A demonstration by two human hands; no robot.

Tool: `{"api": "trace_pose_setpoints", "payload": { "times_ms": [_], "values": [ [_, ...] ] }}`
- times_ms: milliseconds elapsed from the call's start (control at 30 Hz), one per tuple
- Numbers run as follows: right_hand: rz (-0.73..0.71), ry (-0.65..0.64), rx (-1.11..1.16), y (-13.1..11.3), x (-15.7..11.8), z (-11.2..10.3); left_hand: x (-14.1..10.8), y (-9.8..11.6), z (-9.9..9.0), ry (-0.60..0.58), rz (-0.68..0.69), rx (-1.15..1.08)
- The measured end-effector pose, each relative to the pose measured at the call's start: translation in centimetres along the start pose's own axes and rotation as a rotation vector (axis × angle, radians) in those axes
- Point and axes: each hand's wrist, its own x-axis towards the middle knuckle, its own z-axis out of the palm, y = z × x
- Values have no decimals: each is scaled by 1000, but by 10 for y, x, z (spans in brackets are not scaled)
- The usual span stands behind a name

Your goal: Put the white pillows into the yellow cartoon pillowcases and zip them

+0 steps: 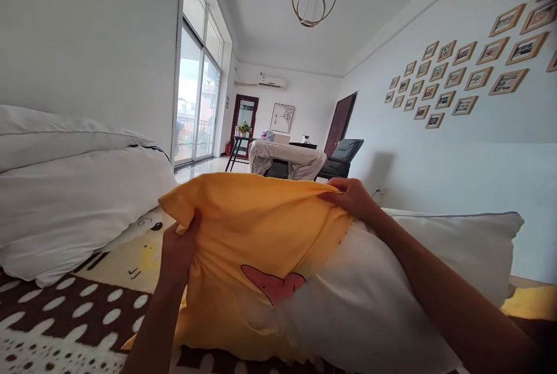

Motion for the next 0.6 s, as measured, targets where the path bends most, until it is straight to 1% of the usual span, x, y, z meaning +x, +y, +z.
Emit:
{"api": "trace_pose_setpoints", "payload": {
  "times_ms": [33,67,167,200,267,333,367,433,533,600],
  "values": [
    [-35,-4,-76,1,0,0,2,1,-2,25,-11,7],
    [-63,-55,-143,1,-1,-1,4,1,-4,52,-19,2],
    [-119,-298,-223,-2,-12,-9,9,-2,-7,91,-49,-56],
    [-146,-339,-225,-4,-17,-12,11,-4,-6,87,-56,-77],
    [-229,-349,-239,-11,-32,-19,10,-7,-3,74,-45,-101],
    [-345,-331,-280,-20,-46,-19,7,-8,1,82,-16,-82],
    [-404,-322,-311,-25,-52,-15,5,-8,3,96,-10,-62],
    [-502,-256,-388,-34,-60,2,0,-7,6,139,-18,-24],
    [-582,-61,-534,-41,-62,35,-3,-5,5,196,-14,10],
    [-585,75,-618,-39,-57,50,-3,-4,3,235,31,15]
  ]
}}
